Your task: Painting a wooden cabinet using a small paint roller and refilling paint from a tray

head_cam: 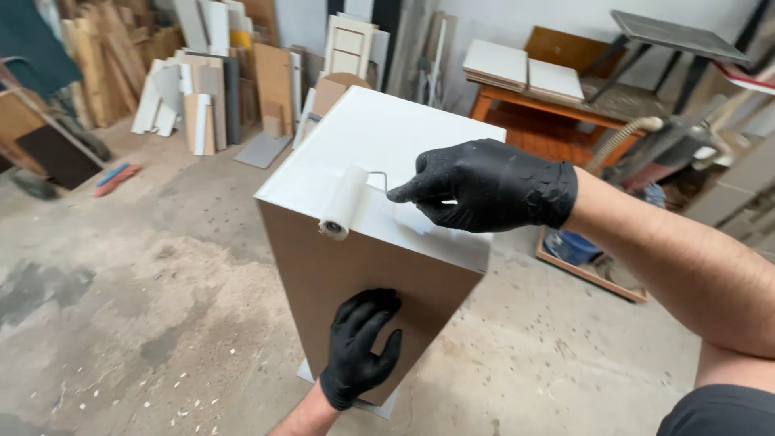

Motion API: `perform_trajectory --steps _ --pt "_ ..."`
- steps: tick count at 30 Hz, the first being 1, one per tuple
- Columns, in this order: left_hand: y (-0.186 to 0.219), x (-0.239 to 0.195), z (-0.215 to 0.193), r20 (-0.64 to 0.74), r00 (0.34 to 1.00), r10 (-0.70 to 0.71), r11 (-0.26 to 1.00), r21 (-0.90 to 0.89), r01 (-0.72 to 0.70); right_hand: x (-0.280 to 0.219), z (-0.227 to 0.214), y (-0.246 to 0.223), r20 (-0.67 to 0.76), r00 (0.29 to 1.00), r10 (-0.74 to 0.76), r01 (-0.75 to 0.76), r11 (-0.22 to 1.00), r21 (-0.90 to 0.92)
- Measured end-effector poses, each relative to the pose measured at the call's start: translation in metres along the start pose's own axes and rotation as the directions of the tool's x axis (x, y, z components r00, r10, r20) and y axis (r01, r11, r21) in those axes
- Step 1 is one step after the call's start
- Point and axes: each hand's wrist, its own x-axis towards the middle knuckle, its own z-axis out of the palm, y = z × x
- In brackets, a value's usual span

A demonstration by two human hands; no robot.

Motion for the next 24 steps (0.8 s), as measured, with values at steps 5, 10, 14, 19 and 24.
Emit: perform_trajectory --steps 5,10,14,19,24 --pt "-0.002 -0.004 -0.004 0.005 0.999 -0.044 0.999 0.016 0.044 -0.082 -0.018 -0.015 0.019 0.989 0.149 -0.149 0.989 -0.007" --pt "-0.004 -0.009 -0.004 -0.01 0.999 -0.05 0.998 0.048 0.05 -0.131 -0.026 -0.031 -0.033 0.986 0.163 -0.164 0.986 -0.04" --pt "0.0 -0.005 -0.005 -0.001 0.999 -0.053 0.998 0.045 0.053 -0.144 -0.028 -0.05 -0.102 0.972 0.214 -0.223 0.971 -0.088" --pt "0.007 0.002 -0.001 -0.032 0.998 -0.061 0.998 0.024 0.062 -0.083 -0.021 -0.053 -0.09 0.958 0.271 -0.282 0.95 -0.137" --pt "0.005 0.004 0.008 -0.047 0.999 -0.021 1.0 0.006 0.021 0.022 -0.009 0.003 -0.007 0.964 0.265 -0.265 0.962 -0.067"
